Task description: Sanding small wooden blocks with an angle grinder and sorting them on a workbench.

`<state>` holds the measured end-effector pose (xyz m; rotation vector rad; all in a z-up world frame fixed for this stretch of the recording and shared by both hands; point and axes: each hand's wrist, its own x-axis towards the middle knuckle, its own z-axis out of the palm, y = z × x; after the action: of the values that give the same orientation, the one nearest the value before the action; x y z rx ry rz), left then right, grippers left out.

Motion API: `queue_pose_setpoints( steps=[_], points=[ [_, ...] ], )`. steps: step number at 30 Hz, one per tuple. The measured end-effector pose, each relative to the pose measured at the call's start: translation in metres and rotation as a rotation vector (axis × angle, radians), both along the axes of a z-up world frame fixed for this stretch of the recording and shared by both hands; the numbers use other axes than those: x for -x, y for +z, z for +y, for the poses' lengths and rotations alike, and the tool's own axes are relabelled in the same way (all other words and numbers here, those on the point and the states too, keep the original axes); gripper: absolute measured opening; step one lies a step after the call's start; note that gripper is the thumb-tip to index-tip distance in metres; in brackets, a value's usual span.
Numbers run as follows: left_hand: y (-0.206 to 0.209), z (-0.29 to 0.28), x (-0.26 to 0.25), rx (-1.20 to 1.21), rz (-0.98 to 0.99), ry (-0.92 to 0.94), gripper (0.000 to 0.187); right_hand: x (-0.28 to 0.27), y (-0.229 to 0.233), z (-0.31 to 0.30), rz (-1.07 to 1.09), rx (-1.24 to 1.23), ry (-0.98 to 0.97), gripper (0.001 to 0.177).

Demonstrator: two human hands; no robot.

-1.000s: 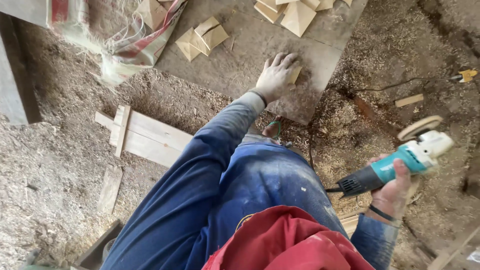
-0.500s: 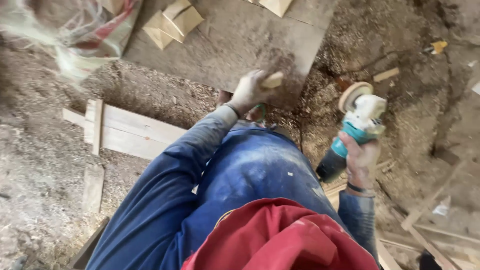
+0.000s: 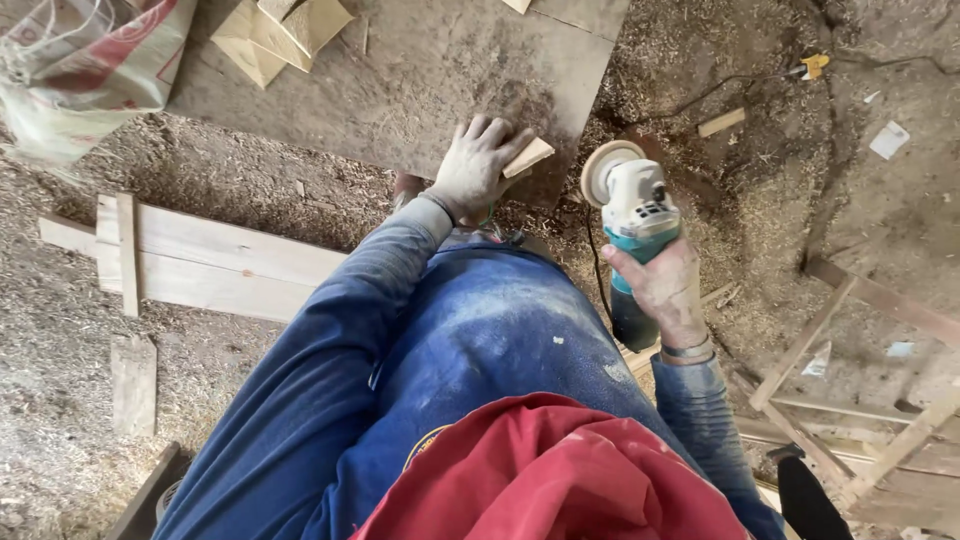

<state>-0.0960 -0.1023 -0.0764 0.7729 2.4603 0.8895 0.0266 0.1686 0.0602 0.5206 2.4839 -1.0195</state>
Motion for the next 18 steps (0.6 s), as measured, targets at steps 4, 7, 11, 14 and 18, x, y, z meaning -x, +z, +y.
queue_pose_setpoints(
  steps=[4,7,11,14,18],
  points=[
    [-0.035,0.007,0.002,-0.066,0.259,0.05,0.06,0.013,0.004,-0.021,-0.027,0.014,0.107,0.068],
    [-0.052,0.009,0.001,0.024,0.308,-0.025,0.066,0.022,0.001,-0.036,-0.055,-0.076,0.195,0.078],
    [-0.06,0.01,0.0,0.075,0.318,-0.045,0.065,0.041,0.013,-0.06,-0.113,-0.124,0.336,0.081],
    [-0.064,0.01,-0.001,0.089,0.346,-0.05,0.063,0.052,0.017,-0.068,-0.18,-0.183,0.369,0.079],
    [-0.067,0.013,-0.002,0.084,0.302,-0.043,0.061,0.063,0.013,-0.059,-0.23,-0.218,0.399,0.079]
  ],
)
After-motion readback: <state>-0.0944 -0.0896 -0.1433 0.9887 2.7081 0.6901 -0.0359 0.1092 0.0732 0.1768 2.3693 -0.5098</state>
